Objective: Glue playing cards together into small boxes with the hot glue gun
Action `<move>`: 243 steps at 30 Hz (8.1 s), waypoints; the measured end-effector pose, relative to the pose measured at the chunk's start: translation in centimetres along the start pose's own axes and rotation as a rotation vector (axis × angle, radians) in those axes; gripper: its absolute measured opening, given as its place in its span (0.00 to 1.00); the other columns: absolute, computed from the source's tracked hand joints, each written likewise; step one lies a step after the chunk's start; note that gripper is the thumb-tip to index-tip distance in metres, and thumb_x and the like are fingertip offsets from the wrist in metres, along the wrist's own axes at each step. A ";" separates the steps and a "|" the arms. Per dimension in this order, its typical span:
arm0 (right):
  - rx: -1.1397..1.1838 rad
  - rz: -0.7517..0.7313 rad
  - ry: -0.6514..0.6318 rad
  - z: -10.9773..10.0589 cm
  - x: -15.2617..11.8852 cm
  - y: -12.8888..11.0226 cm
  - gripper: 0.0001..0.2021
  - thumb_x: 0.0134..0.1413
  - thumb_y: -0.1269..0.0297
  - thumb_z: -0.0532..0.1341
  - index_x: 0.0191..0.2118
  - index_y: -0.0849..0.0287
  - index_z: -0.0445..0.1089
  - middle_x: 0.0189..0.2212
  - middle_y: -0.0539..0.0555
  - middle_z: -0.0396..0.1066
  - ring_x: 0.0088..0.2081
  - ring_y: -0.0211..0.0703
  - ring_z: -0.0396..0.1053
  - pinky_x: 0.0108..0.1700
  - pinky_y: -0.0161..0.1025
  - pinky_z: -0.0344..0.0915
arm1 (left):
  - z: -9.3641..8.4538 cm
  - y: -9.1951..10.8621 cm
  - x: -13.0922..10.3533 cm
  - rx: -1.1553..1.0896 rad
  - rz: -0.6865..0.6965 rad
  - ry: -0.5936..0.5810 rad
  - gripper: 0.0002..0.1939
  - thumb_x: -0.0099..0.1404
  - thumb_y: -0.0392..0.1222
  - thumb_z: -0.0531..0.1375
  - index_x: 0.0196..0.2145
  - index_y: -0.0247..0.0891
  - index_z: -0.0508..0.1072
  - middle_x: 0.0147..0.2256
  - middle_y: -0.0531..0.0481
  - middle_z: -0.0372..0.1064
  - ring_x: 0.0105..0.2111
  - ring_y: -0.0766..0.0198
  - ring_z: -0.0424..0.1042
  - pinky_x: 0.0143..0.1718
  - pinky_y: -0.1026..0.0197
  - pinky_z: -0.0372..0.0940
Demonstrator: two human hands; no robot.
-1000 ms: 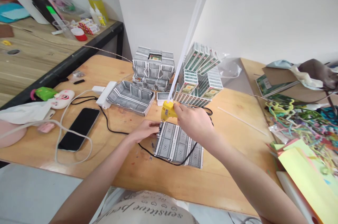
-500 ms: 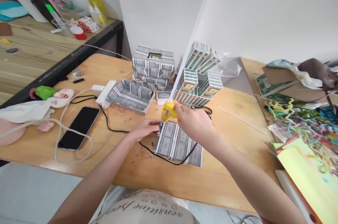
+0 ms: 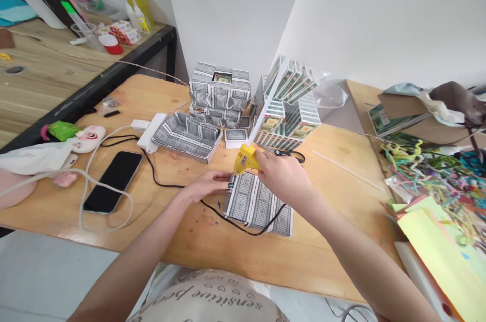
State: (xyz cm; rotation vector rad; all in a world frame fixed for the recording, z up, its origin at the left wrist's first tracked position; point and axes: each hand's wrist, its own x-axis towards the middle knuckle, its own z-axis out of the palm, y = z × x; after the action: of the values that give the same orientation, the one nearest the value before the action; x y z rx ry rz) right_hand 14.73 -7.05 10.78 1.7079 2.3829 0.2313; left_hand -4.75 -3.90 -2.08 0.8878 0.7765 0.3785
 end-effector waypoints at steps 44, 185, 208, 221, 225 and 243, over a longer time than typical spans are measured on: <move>0.119 -0.006 -0.181 -0.3 -1.6 -0.3 0.12 0.53 0.67 0.50 0.44 0.57 0.62 0.37 0.55 0.71 0.30 0.40 0.69 0.24 0.34 0.52 | -0.9 -0.8 0.9 0.068 -0.026 0.044 0.23 0.52 0.50 0.63 0.44 0.35 0.72 0.41 0.43 0.72 0.38 0.59 0.72 0.41 0.57 0.66; 1.252 0.293 0.509 8.2 -0.1 -4.7 0.20 0.61 0.58 0.45 0.33 0.58 0.72 0.29 0.54 0.73 0.33 0.41 0.71 0.37 0.36 0.66 | 2.1 0.1 1.0 -0.170 -0.098 0.069 0.18 0.48 0.42 0.66 0.38 0.34 0.75 0.30 0.47 0.74 0.31 0.61 0.70 0.33 0.63 0.59; 1.082 0.071 0.514 8.1 0.1 -4.1 0.18 0.60 0.64 0.48 0.23 0.60 0.68 0.25 0.55 0.69 0.29 0.38 0.66 0.33 0.35 0.62 | 2.0 -0.1 0.6 -0.161 0.008 0.171 0.24 0.39 0.39 0.71 0.36 0.33 0.73 0.30 0.51 0.72 0.33 0.65 0.68 0.38 0.63 0.58; 1.088 0.134 0.472 8.5 0.7 -4.3 0.21 0.61 0.61 0.46 0.23 0.59 0.69 0.23 0.54 0.69 0.28 0.37 0.66 0.33 0.34 0.61 | 2.0 0.0 0.1 -0.050 0.026 0.132 0.28 0.42 0.39 0.70 0.42 0.34 0.69 0.28 0.53 0.69 0.31 0.67 0.68 0.36 0.62 0.61; 1.090 0.136 0.471 8.7 0.9 -4.4 0.21 0.61 0.60 0.46 0.23 0.59 0.70 0.23 0.54 0.69 0.28 0.37 0.66 0.34 0.34 0.61 | 1.5 -0.5 0.1 0.003 0.089 0.134 0.29 0.45 0.40 0.68 0.45 0.34 0.66 0.29 0.54 0.67 0.31 0.67 0.67 0.38 0.60 0.61; 1.161 0.208 0.326 8.8 1.1 -4.5 0.11 0.54 0.63 0.53 0.27 0.58 0.70 0.26 0.52 0.72 0.30 0.38 0.68 0.34 0.34 0.63 | 0.9 -1.1 0.1 -0.013 0.049 0.114 0.33 0.40 0.38 0.70 0.45 0.36 0.65 0.31 0.53 0.68 0.33 0.64 0.68 0.36 0.60 0.62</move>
State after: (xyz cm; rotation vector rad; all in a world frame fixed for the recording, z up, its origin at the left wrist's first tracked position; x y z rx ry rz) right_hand 12.51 -7.33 1.11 2.4796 2.7609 -1.1553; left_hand -4.04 -4.99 -2.59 0.8804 0.8571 0.4804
